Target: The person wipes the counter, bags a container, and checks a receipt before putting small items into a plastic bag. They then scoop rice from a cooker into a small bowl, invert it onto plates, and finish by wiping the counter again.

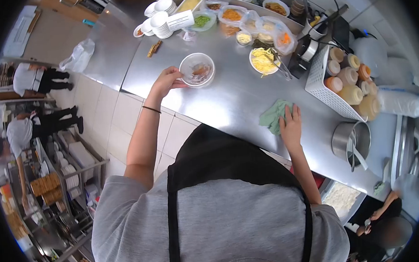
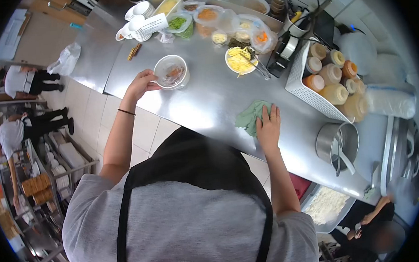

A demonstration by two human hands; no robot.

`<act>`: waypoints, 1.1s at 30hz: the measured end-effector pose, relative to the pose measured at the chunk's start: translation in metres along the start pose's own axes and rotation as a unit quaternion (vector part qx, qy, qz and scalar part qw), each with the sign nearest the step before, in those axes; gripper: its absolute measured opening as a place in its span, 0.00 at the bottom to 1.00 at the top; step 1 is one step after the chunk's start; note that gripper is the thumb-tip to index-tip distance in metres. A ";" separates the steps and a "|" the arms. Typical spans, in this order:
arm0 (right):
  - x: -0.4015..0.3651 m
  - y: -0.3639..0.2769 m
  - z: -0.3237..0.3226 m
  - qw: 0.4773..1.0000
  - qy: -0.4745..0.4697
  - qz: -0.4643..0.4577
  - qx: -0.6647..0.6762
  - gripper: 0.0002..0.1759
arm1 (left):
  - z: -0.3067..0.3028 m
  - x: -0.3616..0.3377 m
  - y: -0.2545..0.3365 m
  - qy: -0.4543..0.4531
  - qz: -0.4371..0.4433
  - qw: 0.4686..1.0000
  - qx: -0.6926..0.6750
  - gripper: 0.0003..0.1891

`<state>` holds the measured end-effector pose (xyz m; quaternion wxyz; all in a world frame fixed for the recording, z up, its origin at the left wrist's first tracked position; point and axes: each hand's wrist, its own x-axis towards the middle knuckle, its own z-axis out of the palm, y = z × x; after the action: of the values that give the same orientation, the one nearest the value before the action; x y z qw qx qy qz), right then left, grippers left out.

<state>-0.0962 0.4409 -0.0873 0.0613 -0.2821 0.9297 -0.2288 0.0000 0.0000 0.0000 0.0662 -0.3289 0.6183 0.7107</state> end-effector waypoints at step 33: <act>-0.052 -0.190 0.136 0.974 0.203 -0.092 -0.037 0.32 | -0.244 -0.158 -0.077 0.158 0.125 0.977 -0.063 0.04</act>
<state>0.0743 0.2763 -0.1215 -0.1611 -0.3164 0.9005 -0.2512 0.2550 -0.1578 0.0176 -0.1429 -0.3603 0.6110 0.6903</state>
